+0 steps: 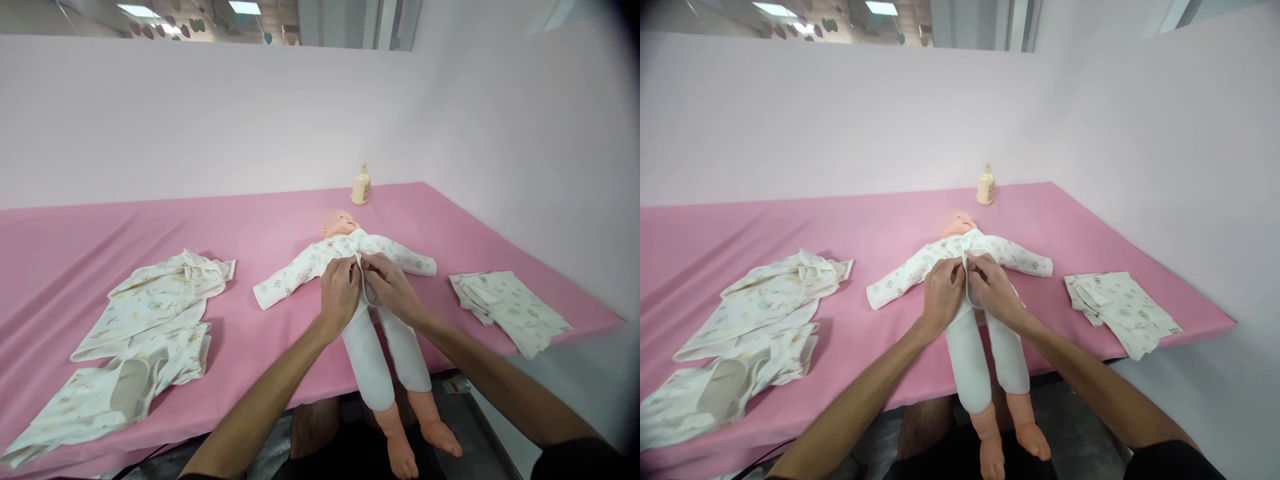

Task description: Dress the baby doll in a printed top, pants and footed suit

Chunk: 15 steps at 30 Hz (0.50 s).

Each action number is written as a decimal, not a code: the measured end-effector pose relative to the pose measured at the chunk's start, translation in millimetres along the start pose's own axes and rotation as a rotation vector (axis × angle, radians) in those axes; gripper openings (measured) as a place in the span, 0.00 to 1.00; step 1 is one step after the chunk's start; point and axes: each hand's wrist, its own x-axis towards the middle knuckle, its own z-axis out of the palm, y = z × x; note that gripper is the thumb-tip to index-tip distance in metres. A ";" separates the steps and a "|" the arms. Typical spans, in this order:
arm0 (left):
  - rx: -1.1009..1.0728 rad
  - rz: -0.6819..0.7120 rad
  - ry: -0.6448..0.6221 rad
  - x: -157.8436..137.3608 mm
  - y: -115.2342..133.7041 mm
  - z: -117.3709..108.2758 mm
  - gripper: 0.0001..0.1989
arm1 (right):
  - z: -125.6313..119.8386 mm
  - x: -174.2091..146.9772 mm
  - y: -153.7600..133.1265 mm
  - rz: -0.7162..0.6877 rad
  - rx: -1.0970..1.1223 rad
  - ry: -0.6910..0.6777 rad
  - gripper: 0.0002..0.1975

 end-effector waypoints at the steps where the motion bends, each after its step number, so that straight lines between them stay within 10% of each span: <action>1: -0.026 -0.038 -0.024 0.4 2.8 -2.3 0.12 | 0.7 -0.1 2.3 -0.019 -0.025 -0.005 0.11; 15: -0.320 -0.250 -0.154 7.9 6.6 -15.7 0.14 | 5.3 -4.6 19.1 -0.182 -0.184 -0.026 0.29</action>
